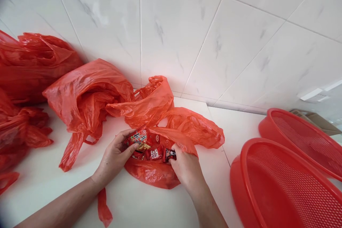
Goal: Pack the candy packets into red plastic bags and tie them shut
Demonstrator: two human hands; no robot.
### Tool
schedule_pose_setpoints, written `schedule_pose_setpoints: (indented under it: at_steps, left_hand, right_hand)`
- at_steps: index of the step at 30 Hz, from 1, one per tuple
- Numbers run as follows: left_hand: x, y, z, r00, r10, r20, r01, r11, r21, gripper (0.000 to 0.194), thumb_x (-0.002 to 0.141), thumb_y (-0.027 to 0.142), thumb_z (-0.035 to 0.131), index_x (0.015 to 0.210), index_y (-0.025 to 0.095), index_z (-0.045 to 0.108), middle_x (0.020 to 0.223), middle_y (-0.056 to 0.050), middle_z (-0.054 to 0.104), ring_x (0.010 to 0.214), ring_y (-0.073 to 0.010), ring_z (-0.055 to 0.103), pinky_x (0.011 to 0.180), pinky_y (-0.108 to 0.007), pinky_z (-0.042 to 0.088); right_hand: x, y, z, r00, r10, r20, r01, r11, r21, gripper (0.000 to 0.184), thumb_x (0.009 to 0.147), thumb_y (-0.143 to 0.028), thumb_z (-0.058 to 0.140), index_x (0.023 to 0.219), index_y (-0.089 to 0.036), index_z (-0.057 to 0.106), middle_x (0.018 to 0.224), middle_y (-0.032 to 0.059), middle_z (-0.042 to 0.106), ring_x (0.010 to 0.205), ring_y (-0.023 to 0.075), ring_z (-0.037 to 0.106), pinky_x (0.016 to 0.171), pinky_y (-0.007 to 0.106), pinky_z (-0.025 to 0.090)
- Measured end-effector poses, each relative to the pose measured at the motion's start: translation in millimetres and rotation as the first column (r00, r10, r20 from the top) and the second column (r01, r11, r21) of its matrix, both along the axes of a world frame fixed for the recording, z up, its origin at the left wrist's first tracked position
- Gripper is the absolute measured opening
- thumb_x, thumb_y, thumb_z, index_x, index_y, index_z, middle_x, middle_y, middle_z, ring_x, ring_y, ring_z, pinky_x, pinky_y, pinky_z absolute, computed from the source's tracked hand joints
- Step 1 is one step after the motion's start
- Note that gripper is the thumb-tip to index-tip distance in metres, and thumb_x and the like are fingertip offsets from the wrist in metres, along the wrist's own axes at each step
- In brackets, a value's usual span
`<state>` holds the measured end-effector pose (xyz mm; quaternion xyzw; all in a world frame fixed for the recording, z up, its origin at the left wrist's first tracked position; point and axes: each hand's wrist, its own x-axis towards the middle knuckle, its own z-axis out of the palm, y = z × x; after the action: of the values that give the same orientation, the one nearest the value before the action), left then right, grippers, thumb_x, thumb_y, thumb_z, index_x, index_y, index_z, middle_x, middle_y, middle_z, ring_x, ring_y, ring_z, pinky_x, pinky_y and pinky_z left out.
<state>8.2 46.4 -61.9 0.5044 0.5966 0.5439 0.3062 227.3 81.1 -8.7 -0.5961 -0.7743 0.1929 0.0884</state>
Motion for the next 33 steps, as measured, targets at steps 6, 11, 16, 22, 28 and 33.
schedule_pose_setpoints:
  at_steps: [6, 11, 16, 22, 28, 33]
  left_hand:
    - [0.4, -0.7, 0.4, 1.0, -0.005, 0.017, 0.005, 1.0, -0.013, 0.038, 0.082, 0.03, 0.06, 0.119, 0.027, 0.052, 0.117, -0.003, 0.059, 0.106, -0.0199, 0.057, 0.093, -0.034, 0.046]
    - [-0.1, -0.6, -1.2, 1.0, -0.011, 0.013, 0.011, 1.0, -0.004, 0.038, 0.082, 0.03, 0.06, 0.119, 0.027, 0.051, 0.118, -0.003, 0.058, 0.105, -0.0197, 0.057, 0.093, -0.035, 0.046]
    - [-0.3, -0.4, -0.4, 1.0, -0.001, 0.0, 0.001, 1.0, -0.017, 0.039, 0.082, 0.03, 0.06, 0.119, 0.026, 0.051, 0.118, -0.004, 0.058, 0.105, -0.0199, 0.058, 0.091, -0.034, 0.046]
    - [0.1, -0.4, 0.3, 1.0, -0.002, -0.005, 0.002, 1.0, -0.022, 0.038, 0.081, 0.031, 0.06, 0.118, 0.026, 0.052, 0.117, -0.004, 0.059, 0.103, -0.0207, 0.059, 0.091, -0.035, 0.047]
    - [0.3, -1.0, -0.7, 1.0, 0.017, -0.013, -0.016, 0.999, 0.031, 0.037, 0.081, 0.029, 0.061, 0.117, 0.027, 0.053, 0.116, -0.003, 0.059, 0.108, -0.0203, 0.057, 0.093, -0.034, 0.046]
    - [0.1, -2.9, 3.1, 0.998, 0.047, 0.04, -0.05, 0.994, 0.092, 0.036, 0.081, 0.027, 0.061, 0.116, 0.025, 0.054, 0.114, -0.004, 0.06, 0.107, -0.0202, 0.057, 0.093, -0.035, 0.046]
  right_hand:
    - [-7.6, -4.1, 12.4, 0.999, -0.003, -0.052, 0.006, 0.998, 0.055, 0.019, 0.075, -0.02, 0.055, 0.091, -0.03, 0.058, 0.081, -0.0041, 0.067, 0.079, 0.018, 0.061, 0.07, 0.028, 0.043]
    - [-10.0, -5.2, 12.9, 0.981, -0.019, -0.191, 0.027, 0.999, 0.038, 0.021, 0.076, -0.02, 0.055, 0.093, -0.031, 0.058, 0.086, -0.0052, 0.067, 0.083, 0.0166, 0.061, 0.075, 0.029, 0.045]
    - [-6.5, -3.3, 9.3, 0.964, -0.086, -0.25, 0.088, 0.996, -0.004, 0.03, 0.074, -0.018, 0.055, 0.101, -0.03, 0.057, 0.093, -0.003, 0.068, 0.089, 0.0185, 0.063, 0.079, 0.031, 0.046]
    - [-1.3, 0.9, 7.5, 0.985, -0.088, -0.152, 0.102, 0.991, 0.085, 0.039, 0.077, -0.015, 0.051, 0.115, -0.024, 0.054, 0.109, 0.005, 0.066, 0.1, 0.0226, 0.061, 0.084, 0.035, 0.047]
    - [-19.1, -13.9, 0.9, 0.998, -0.025, 0.06, 0.005, 0.95, 0.312, 0.022, 0.084, -0.018, 0.05, 0.104, -0.023, 0.059, 0.095, 0.0058, 0.065, 0.082, 0.0214, 0.062, 0.072, 0.034, 0.048]
    - [-24.1, -19.3, -6.9, 0.979, 0.098, 0.177, -0.155, 0.926, 0.344, 0.036, 0.078, -0.012, 0.055, 0.112, -0.022, 0.059, 0.126, 0.008, 0.055, 0.103, 0.0271, 0.058, 0.084, 0.041, 0.049]
